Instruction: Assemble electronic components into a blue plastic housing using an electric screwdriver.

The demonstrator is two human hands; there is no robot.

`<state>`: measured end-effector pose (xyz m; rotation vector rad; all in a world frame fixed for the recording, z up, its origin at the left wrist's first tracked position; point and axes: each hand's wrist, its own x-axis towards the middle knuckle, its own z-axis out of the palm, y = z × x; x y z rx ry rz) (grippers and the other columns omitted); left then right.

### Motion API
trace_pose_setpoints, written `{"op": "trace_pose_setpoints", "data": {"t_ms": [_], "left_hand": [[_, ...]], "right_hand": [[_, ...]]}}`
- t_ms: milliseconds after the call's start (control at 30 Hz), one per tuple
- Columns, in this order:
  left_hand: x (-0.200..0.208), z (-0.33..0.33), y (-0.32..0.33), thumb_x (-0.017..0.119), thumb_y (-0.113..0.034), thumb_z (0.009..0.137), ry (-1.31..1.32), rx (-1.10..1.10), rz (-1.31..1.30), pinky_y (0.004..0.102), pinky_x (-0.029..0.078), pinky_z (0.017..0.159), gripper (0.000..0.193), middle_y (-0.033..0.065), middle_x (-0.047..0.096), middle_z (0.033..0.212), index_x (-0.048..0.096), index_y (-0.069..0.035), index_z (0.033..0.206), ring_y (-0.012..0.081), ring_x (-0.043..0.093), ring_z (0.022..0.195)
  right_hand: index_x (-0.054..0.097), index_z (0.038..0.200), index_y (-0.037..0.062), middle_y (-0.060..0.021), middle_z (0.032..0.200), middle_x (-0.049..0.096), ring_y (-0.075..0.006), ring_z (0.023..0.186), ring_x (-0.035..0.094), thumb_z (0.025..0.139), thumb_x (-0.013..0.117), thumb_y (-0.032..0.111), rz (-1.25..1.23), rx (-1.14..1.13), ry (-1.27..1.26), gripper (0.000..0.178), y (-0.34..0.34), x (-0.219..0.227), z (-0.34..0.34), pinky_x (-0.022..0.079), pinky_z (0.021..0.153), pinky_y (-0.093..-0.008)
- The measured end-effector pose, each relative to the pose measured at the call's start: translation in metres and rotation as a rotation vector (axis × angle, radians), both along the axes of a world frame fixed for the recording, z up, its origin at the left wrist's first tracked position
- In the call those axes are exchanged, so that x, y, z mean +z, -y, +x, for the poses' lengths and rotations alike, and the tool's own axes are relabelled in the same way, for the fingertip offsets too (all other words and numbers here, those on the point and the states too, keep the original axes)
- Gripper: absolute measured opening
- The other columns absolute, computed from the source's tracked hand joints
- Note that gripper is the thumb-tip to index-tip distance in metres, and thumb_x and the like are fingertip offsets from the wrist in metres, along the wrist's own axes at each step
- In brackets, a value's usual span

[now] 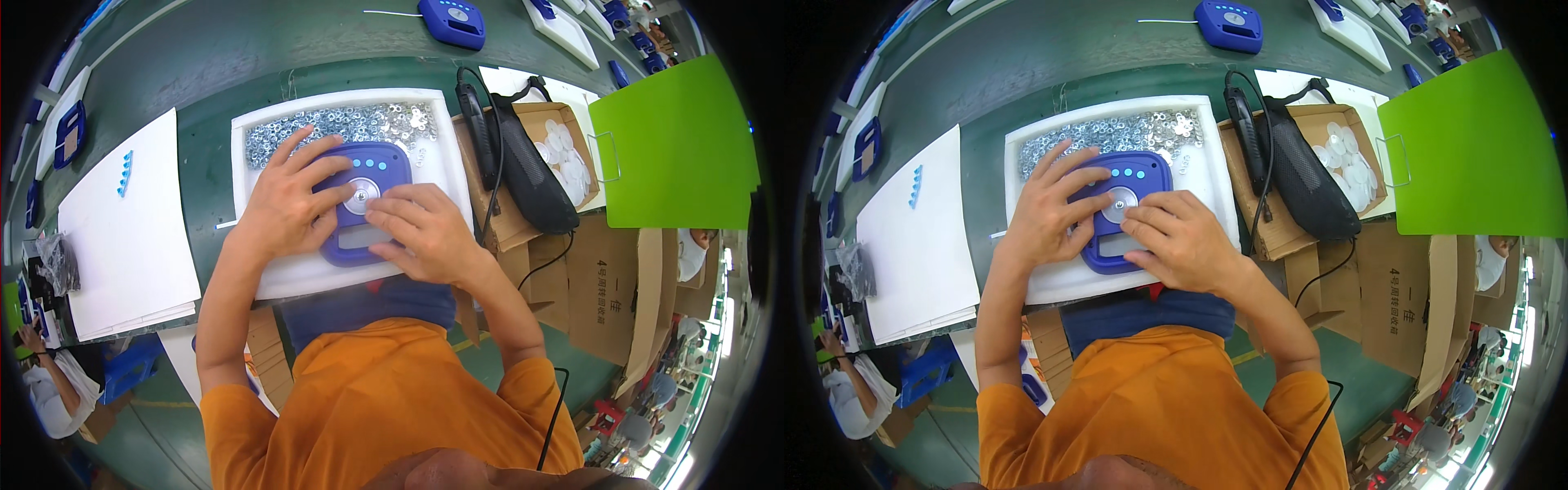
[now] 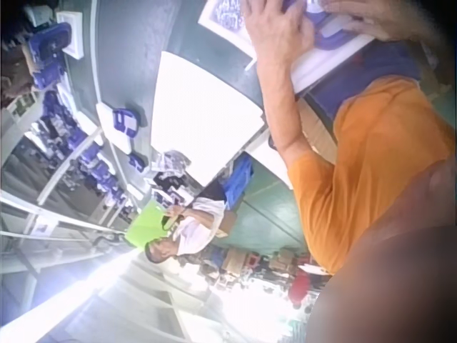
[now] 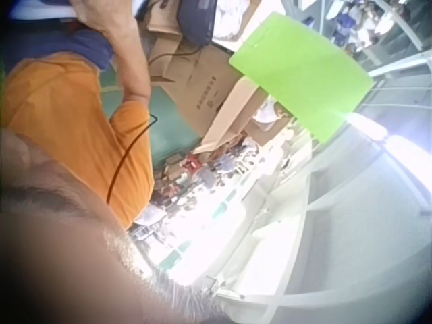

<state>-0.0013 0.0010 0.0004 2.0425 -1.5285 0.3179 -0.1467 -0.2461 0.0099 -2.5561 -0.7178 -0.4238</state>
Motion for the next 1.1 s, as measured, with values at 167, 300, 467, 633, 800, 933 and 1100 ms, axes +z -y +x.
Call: {"op": "trace_pose_setpoints", "data": {"t_ms": [167,300,467,633,800,933,1100], "left_hand": [[0.001,0.003,-0.003,0.071,-0.006,0.077,-0.085,-0.019,-0.038,0.0664,0.039,0.136,0.031,0.0103,0.079,0.139,0.087,-0.011,0.103,0.0380,0.061,0.155],[0.002,0.003,-0.006,0.072,-0.006,0.078,-0.113,-0.091,-0.019,0.0653,0.040,0.136,0.027,0.0098,0.078,0.138,0.086,-0.011,0.100,0.0369,0.061,0.154],[0.000,0.001,-0.002,0.074,-0.010,0.081,-0.054,-0.033,0.018,0.0654,0.037,0.137,0.030,0.0103,0.078,0.140,0.088,-0.012,0.107,0.0365,0.060,0.156],[-0.003,0.002,-0.003,0.073,-0.014,0.087,-0.080,-0.009,0.089,0.0698,0.030,0.140,0.041,0.0123,0.074,0.152,0.089,-0.016,0.125,0.0402,0.054,0.162],[-0.001,0.000,-0.001,0.073,-0.015,0.089,-0.115,0.006,0.118,0.0696,0.026,0.142,0.046,0.0135,0.067,0.165,0.088,-0.022,0.132,0.0421,0.045,0.168],[-0.003,0.001,0.000,0.076,-0.018,0.091,-0.152,0.006,0.136,0.0688,0.023,0.142,0.046,0.0141,0.063,0.169,0.087,-0.024,0.136,0.0444,0.041,0.170],[-0.003,0.009,-0.004,0.083,-0.022,0.090,-0.265,-0.037,0.023,0.0699,0.023,0.141,0.028,0.0136,0.069,0.163,0.092,-0.018,0.117,0.0458,0.043,0.169]], "right_hand": [[0.079,0.118,0.0060,-0.0087,0.134,0.080,-0.0332,0.129,0.071,0.090,0.092,0.030,0.030,-0.021,0.029,0.039,-0.001,-0.001,0.001,0.058,0.106,-0.0459],[0.072,0.103,0.0077,-0.0083,0.133,0.080,-0.0335,0.128,0.070,0.090,0.093,0.036,-0.015,-0.037,0.042,0.037,0.005,0.001,0.006,0.057,0.106,-0.0463],[0.062,0.091,0.0108,-0.0075,0.137,0.081,-0.0350,0.122,0.071,0.086,0.097,0.032,0.064,-0.010,-0.010,0.041,-0.005,-0.002,-0.002,0.058,0.101,-0.0469],[0.060,0.088,0.0105,-0.0082,0.138,0.081,-0.0346,0.119,0.071,0.085,0.097,0.034,0.053,-0.021,0.059,0.044,-0.003,-0.004,0.001,0.057,0.100,-0.0473],[0.055,0.082,0.0107,-0.0124,0.138,0.081,-0.0366,0.121,0.071,0.082,0.098,0.034,0.059,-0.050,0.056,0.049,-0.008,-0.009,-0.003,0.057,0.100,-0.0484],[0.055,0.082,0.0109,-0.0139,0.138,0.081,-0.0373,0.122,0.071,0.082,0.098,0.033,0.146,-0.036,0.026,0.049,-0.018,-0.010,-0.007,0.058,0.100,-0.0488],[0.062,0.085,0.0056,-0.0161,0.136,0.080,-0.0362,0.123,0.070,0.091,0.092,0.039,0.141,-0.068,0.054,0.045,-0.014,-0.016,-0.011,0.056,0.103,-0.0488]]}}
